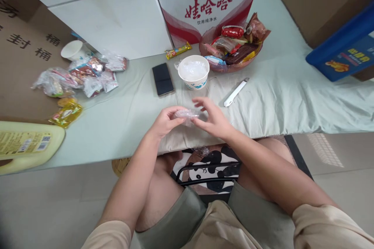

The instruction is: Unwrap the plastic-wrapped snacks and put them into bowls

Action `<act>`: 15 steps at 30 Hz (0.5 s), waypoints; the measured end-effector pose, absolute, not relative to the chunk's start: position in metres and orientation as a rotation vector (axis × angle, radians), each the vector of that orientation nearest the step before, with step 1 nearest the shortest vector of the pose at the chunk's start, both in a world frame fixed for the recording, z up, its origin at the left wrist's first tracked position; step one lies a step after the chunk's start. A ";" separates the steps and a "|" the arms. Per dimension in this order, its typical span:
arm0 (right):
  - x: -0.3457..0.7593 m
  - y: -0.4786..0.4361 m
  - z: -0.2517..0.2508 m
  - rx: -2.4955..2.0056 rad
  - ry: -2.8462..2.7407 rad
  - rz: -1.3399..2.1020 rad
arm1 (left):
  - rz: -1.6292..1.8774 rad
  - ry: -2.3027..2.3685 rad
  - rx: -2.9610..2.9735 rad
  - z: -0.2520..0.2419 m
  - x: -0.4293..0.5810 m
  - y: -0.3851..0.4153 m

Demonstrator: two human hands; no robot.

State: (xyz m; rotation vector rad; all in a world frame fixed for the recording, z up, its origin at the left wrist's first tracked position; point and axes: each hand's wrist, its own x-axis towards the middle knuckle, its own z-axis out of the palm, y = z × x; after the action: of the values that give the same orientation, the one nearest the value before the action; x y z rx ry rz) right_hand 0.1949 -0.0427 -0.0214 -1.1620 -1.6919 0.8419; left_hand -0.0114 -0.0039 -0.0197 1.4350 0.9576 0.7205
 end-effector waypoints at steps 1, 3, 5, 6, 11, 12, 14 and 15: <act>0.196 -0.044 -0.022 -1.137 -1.711 0.907 | 0.723 0.913 1.405 -0.019 -0.012 -0.003; 0.202 -0.045 -0.020 -1.159 -1.688 0.924 | 0.802 0.883 1.344 -0.017 -0.014 -0.001; 0.212 -0.038 -0.008 -1.239 -1.639 0.749 | 0.913 0.915 1.286 -0.015 -0.015 0.002; 0.218 -0.030 0.003 -1.284 -1.642 0.614 | 0.945 0.936 1.267 -0.014 -0.016 0.004; 0.218 0.057 0.066 -1.569 -2.038 0.032 | 0.934 0.971 1.298 -0.007 -0.021 0.009; 0.211 0.078 0.072 -1.625 -2.201 0.020 | 0.928 0.971 1.312 -0.006 -0.021 0.010; 0.191 0.114 0.072 -1.773 -2.552 0.112 | 0.919 0.966 1.328 -0.005 -0.022 0.010; 0.180 0.127 0.067 -1.824 -2.685 0.196 | 0.916 0.959 1.332 -0.005 -0.023 0.010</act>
State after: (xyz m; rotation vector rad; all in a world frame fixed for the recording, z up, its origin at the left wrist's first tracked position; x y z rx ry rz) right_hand 0.1802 0.1275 0.0673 -1.8236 -2.6847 0.1958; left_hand -0.0227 0.0098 -0.0046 1.3316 0.9585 0.9164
